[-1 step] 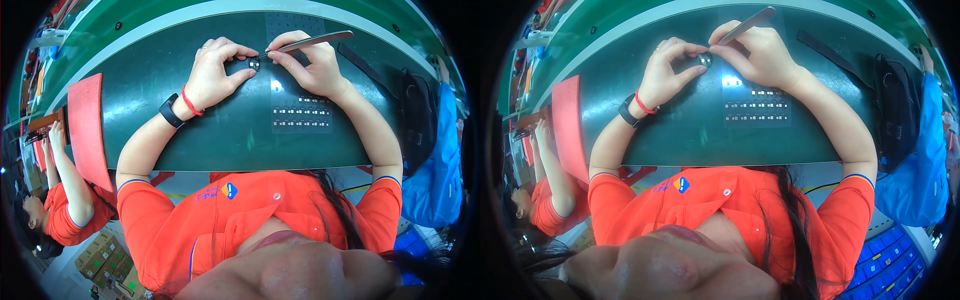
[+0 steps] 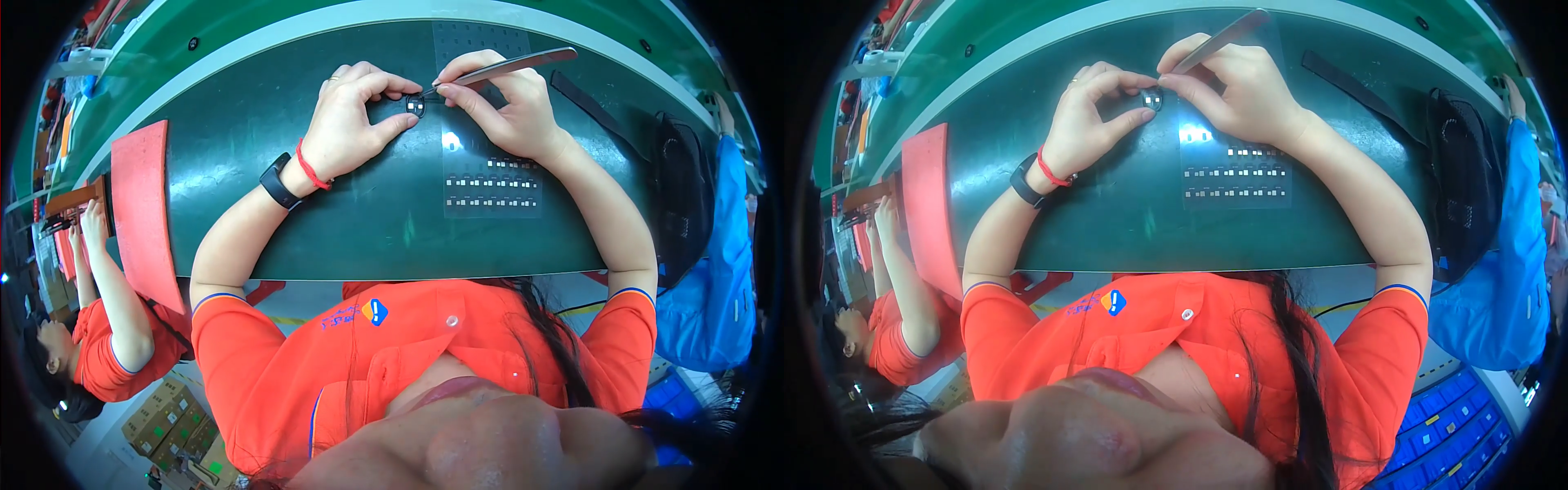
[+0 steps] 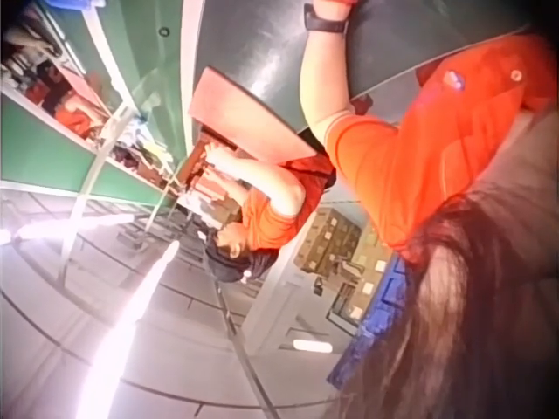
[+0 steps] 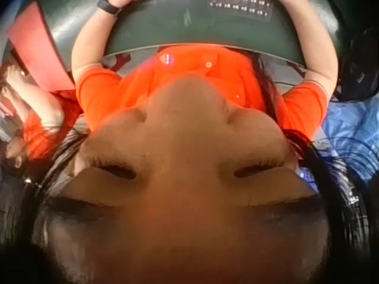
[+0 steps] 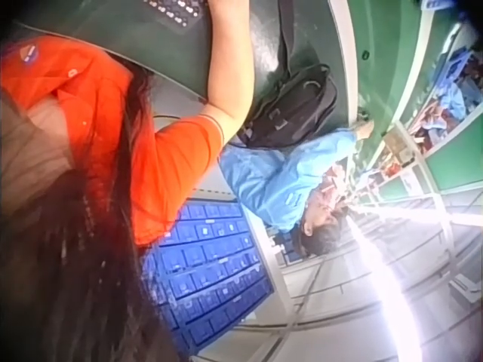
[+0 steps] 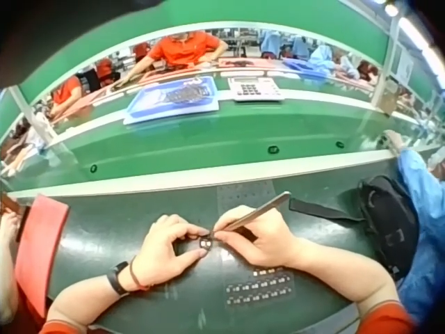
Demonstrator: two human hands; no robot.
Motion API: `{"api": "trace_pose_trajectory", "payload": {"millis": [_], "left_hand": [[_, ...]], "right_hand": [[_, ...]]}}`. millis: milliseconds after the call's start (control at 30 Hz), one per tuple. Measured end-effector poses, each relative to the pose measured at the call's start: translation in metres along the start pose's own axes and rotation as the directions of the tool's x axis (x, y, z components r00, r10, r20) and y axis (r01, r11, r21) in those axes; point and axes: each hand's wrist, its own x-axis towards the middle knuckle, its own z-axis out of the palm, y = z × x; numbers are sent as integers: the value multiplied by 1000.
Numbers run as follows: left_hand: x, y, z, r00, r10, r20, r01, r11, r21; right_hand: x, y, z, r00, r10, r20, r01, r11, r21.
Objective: Assembling or inspecting small electronic components at a workbench.
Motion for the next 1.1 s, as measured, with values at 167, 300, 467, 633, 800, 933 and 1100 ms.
{"api": "trace_pose_trajectory", "payload": {"millis": [167, 300, 467, 633, 800, 933, 1100], "left_hand": [[5, 1, -6, 998, 0, 57, 0, 1000, -11], [7, 2, -8, 996, -2, 93, 2, 1000, -2], [12, 0, -12, 988, -21, 154, 27, 999, -34], [12, 0, -12, 986, -9, 166, 16, 999, -42], [10, -1, -11, 989, 16, 147, -9, 999, -45], [11, -3, -10, 991, 27, 133, -20, 998, -54], [10, -2, -12, 989, 40, 143, -37, 999, -23]], "right_hand": [[-1, 4, 3, 999, 53, -11, -52, 998, 45], [0, 4, 2, 999, 38, 2, -38, 999, 24], [0, 2, 0, 993, 120, -25, -117, 989, 90], [2, -1, 0, 964, 263, 28, -262, 935, 240], [1, 3, 1, 955, 295, 22, -289, 912, 290], [2, 6, 2, 947, 318, 50, -320, 908, 271], [3, 3, 1, 943, 328, 54, -330, 901, 281]]}}
